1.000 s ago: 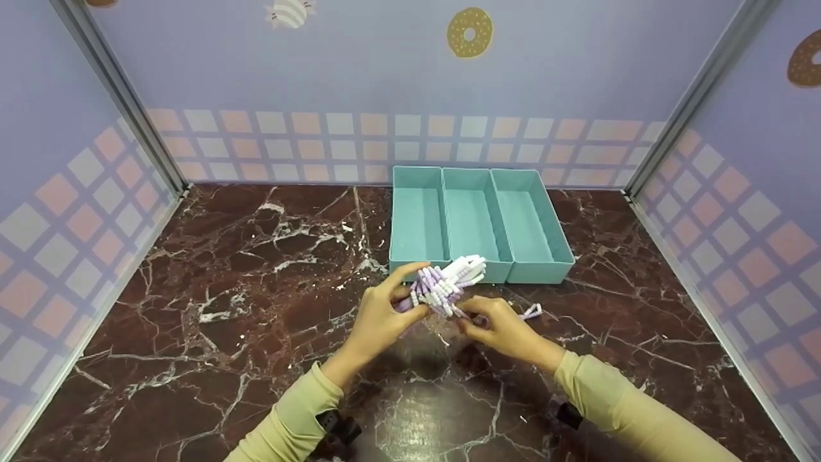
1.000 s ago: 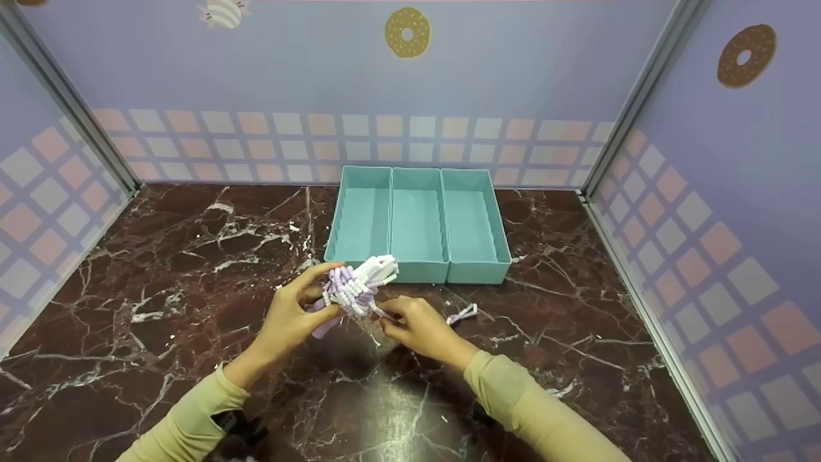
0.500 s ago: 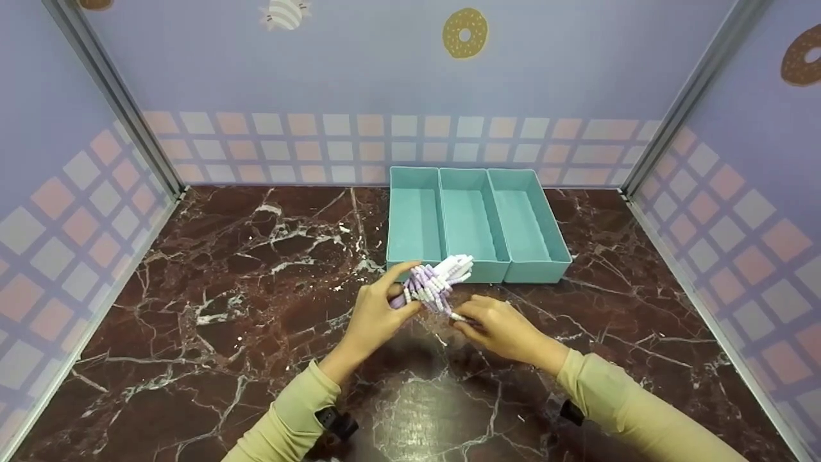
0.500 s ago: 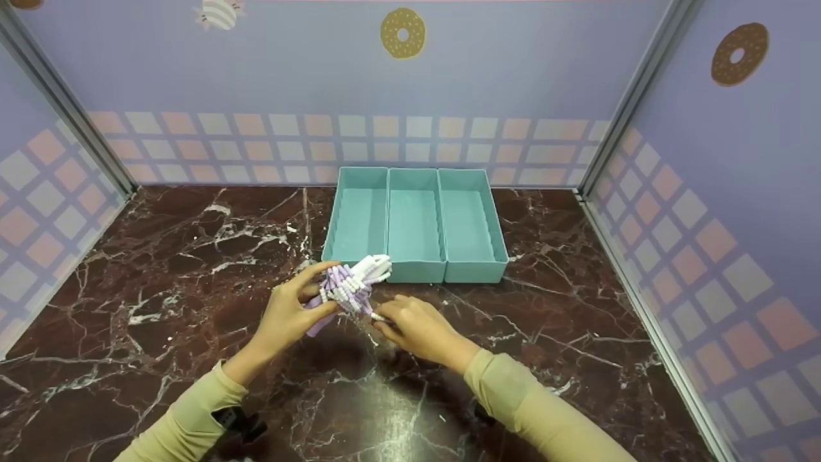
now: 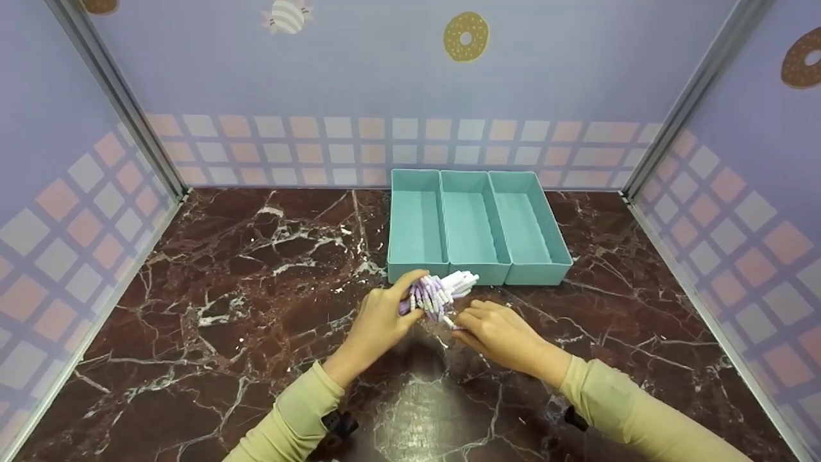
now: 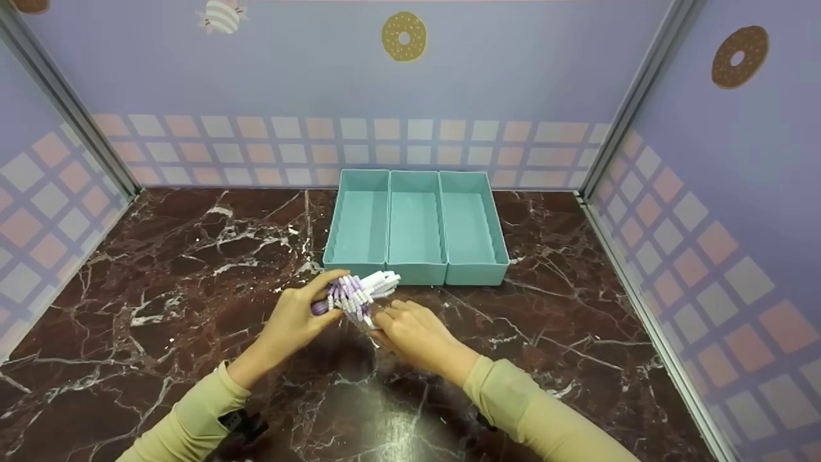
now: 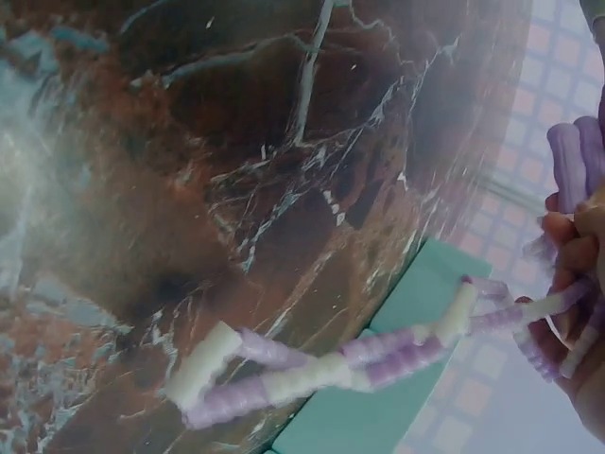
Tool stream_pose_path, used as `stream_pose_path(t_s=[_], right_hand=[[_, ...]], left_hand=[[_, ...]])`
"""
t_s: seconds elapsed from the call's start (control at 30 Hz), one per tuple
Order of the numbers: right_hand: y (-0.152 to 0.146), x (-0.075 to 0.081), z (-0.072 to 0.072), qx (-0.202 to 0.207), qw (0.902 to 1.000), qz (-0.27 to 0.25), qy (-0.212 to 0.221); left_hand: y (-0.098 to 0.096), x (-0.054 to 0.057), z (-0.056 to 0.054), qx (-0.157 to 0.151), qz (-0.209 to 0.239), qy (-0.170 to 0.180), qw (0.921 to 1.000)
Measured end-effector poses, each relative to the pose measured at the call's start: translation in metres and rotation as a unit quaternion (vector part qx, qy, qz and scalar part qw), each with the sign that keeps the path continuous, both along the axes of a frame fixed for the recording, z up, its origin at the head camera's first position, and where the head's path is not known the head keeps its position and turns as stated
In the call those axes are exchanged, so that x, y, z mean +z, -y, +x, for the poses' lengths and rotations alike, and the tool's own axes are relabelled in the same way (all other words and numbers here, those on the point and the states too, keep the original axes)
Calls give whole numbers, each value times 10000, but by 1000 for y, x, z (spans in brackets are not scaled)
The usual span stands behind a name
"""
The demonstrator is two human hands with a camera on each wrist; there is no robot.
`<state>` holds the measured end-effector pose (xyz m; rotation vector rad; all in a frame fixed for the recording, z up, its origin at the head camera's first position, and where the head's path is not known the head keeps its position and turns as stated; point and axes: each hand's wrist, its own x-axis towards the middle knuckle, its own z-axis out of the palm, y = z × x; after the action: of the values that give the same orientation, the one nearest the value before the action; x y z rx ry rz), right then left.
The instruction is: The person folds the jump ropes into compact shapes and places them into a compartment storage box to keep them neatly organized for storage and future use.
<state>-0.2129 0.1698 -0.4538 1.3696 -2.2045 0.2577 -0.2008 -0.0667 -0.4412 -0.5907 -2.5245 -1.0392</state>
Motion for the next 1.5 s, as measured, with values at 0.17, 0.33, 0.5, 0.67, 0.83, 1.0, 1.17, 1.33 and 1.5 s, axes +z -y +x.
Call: stream_pose_path(t_s=[0.17,0.33,0.5,0.67,0.83,1.0,1.17,1.33,1.5], right_hand=[[3,1,4,-60,9989,192,-431],[6,5,6,-81,9929,527,-1059],[7,11,9,-127,9797,1135,-1648],[7,21,12,-101,9638,1708,-2044],[9,34,18,15,9544,2011,-2204],[10,48,21,267,9562,2058,-2062],[8,57,17,589,9625,2031,-1697],[7,61,14,1055,9707,1909,-1003],[5,64,15,1326,9750,1786,36]], left_hand=[[0,-1,3,67,-359,-93,9993],[-1,-2,5,105,-805,-385,9960],[-3,-2,7,96,-1376,-611,9886],[-6,-1,9,-11,-2010,-694,9771],[-7,-1,10,-502,-2040,-501,9764],[-5,0,12,-1063,-1887,287,9758],[-3,5,16,-1515,-1880,873,9665],[-4,6,17,-2136,-2171,895,9483],[-4,6,18,-2671,-2342,1018,9292]])
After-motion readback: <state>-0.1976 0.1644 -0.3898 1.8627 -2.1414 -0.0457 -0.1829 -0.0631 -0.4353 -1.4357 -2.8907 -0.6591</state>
